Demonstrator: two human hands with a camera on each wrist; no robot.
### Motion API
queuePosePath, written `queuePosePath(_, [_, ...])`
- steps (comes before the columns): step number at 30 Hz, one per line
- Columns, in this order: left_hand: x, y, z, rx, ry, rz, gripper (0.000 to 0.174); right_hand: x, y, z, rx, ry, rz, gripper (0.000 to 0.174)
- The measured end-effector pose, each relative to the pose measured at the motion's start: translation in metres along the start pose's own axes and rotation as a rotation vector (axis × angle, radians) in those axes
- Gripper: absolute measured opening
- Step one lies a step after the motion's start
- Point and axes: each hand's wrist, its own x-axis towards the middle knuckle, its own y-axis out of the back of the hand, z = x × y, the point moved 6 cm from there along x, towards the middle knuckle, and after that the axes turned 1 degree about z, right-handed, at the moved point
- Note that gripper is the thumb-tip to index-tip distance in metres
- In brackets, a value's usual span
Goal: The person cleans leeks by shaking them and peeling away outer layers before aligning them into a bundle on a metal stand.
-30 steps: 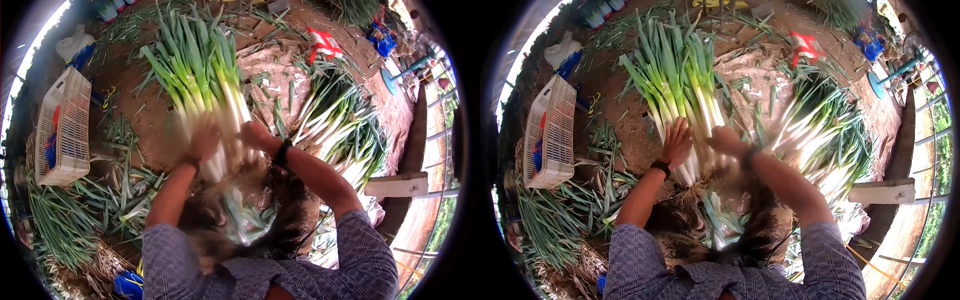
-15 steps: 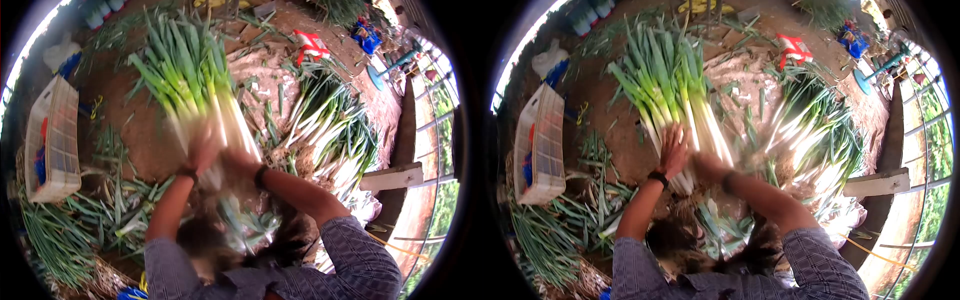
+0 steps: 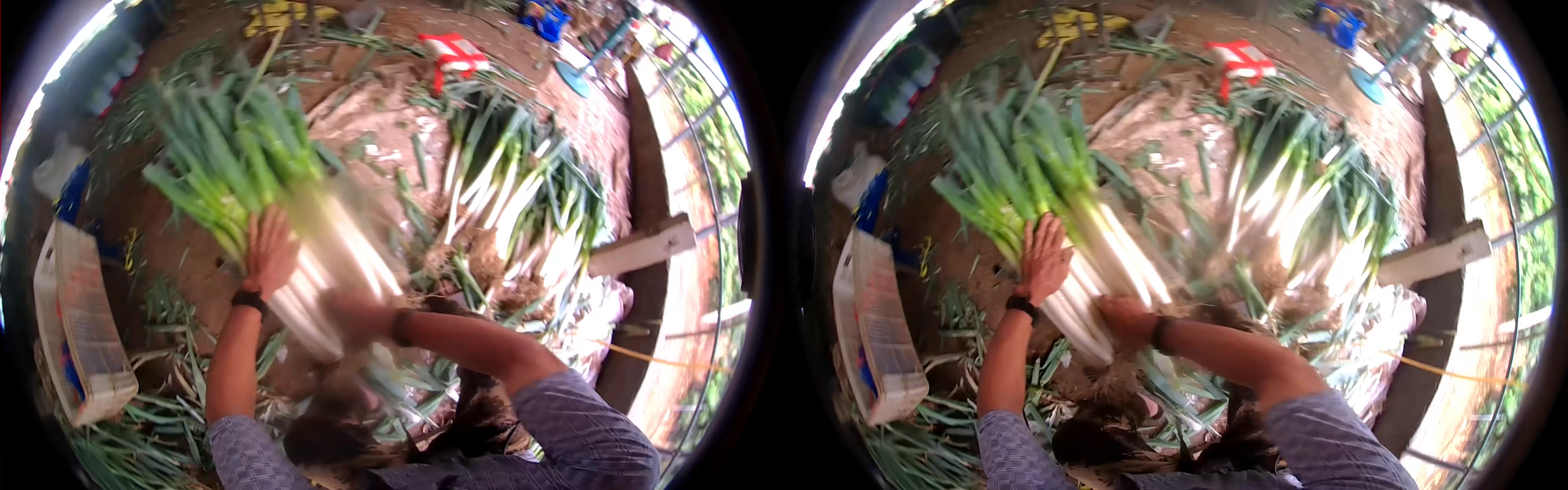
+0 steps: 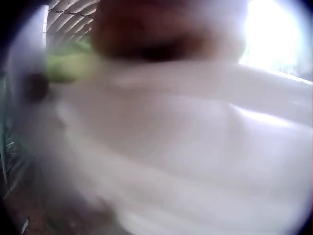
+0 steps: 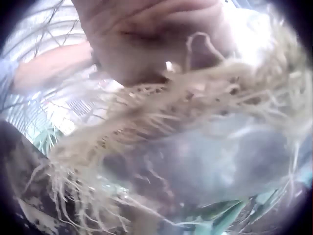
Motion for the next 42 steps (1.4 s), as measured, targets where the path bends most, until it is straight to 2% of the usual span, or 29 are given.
queuePosePath(1, [-0.001,-0.005,0.002,0.024,-0.015,-0.053,0.053,-0.004,0.009,-0.006,-0.005,0.029,-0.042,0.025])
queuePosePath(3, [0.012,-0.011,0.007,0.052,-0.015,-0.076,0.055,0.021,-0.027,0.013,-0.165,0.121,-0.046,0.033])
queuePosePath(5, [0.015,-0.01,0.026,0.09,0.001,-0.053,0.057,-0.007,0.005,0.015,0.142,0.018,-0.121,0.04])
queuePosePath(7, [0.002,0.0,0.047,0.105,0.004,-0.017,0.058,-0.052,0.072,-0.008,0.302,0.152,0.067,0.024])
queuePosePath(10, [-0.012,0.004,0.082,-0.01,-0.035,-0.033,0.065,-0.125,0.176,0.031,0.228,-0.039,0.284,0.028])
queuePosePath(11, [-0.011,0.004,0.084,-0.018,-0.034,-0.061,0.067,-0.149,0.191,0.065,0.332,-0.147,0.388,0.018])
queuePosePath(12, [-0.01,0.006,0.085,-0.022,-0.029,-0.094,0.068,-0.181,0.204,0.099,0.418,-0.381,0.396,0.011])
queuePosePath(14, [-0.004,0.008,0.089,-0.029,-0.012,-0.155,0.071,-0.239,0.195,0.189,0.49,-0.591,0.652,0.015])
queuePosePath(15, [-0.004,0.009,0.09,-0.03,-0.01,-0.167,0.072,-0.252,0.154,0.285,0.324,-0.758,0.522,0.018])
queuePosePath(16, [-0.001,0.009,0.092,-0.033,-0.013,-0.176,0.072,-0.289,0.129,0.339,0.559,-1.001,0.659,0.017])
queuePosePath(17, [0.0,0.008,0.091,-0.044,-0.002,-0.209,0.073,-0.315,0.095,0.406,0.47,-1.052,0.726,0.013])
queuePosePath(18, [0.001,0.005,0.091,-0.012,-0.018,-0.204,0.074,-0.33,0.069,0.46,0.144,-1.102,0.521,0.019])
queuePosePath(19, [0.002,0.005,0.092,-0.019,-0.012,-0.219,0.075,-0.355,0.085,0.442,0.376,-1.264,0.637,0.039])
queuePosePath(20, [0.005,0.005,0.093,-0.025,-0.004,-0.235,0.076,-0.361,0.076,0.463,0.425,-1.332,0.758,0.06])
queuePosePath(22, [0.008,0.004,0.095,-0.004,-0.009,-0.27,0.078,-0.342,0.083,0.474,0.482,-1.351,0.794,0.077])
queuePosePath(23, [0.01,0.004,0.096,0.003,-0.001,-0.302,0.077,-0.328,0.086,0.48,0.556,-1.35,0.752,0.088])
queuePosePath(24, [0.013,0.003,0.097,0.01,0.005,-0.333,0.076,-0.315,0.083,0.491,0.576,-1.345,0.816,0.097])
queuePosePath(28, [0.017,0.002,0.1,0.013,-0.034,-0.338,0.081,-0.266,0.064,0.516,0.471,-1.529,0.802,0.113])
queuePosePath(29, [0.017,-0.001,0.098,0.02,-0.033,-0.333,0.082,-0.258,0.059,0.512,0.556,-1.602,0.71,0.119])
queuePosePath(30, [0.016,-0.004,0.097,0.027,-0.029,-0.327,0.084,-0.253,0.053,0.513,0.473,-1.673,0.692,0.12])
queuePosePath(32, [0.016,-0.007,0.096,0.023,-0.027,-0.319,0.085,-0.247,0.052,0.51,0.369,-1.742,0.721,0.115])
queuePosePath(33, [0.017,-0.008,0.096,0.015,-0.028,-0.319,0.086,-0.248,0.053,0.509,0.387,-1.731,0.732,0.107])
queuePosePath(34, [0.017,-0.007,0.095,0.006,-0.028,-0.319,0.086,-0.252,0.053,0.514,0.353,-1.673,0.741,0.093])
queuePosePath(36, [0.016,-0.007,0.094,0.011,-0.016,-0.335,0.087,-0.275,0.061,0.521,0.546,-1.495,0.794,0.079])
queuePosePath(37, [0.015,-0.006,0.095,0.013,-0.011,-0.335,0.087,-0.292,0.073,0.51,0.595,-1.385,0.896,0.05])
queuePosePath(38, [0.015,-0.005,0.095,0.021,-0.004,-0.331,0.086,-0.307,0.066,0.523,0.755,-1.318,0.896,0.032])
queuePosePath(40, [0.017,-0.002,0.097,0.004,-0.008,-0.325,0.084,-0.332,0.065,0.535,0.805,-1.278,0.9,0.031])
queuePosePath(41, [0.017,0.0,0.098,0.0,-0.012,-0.328,0.083,-0.343,0.069,0.534,0.809,-1.23,1.024,0.028])
queuePosePath(42, [0.017,0.001,0.098,0.002,-0.014,-0.322,0.082,-0.353,0.068,0.54,0.834,-1.377,0.902,0.035])
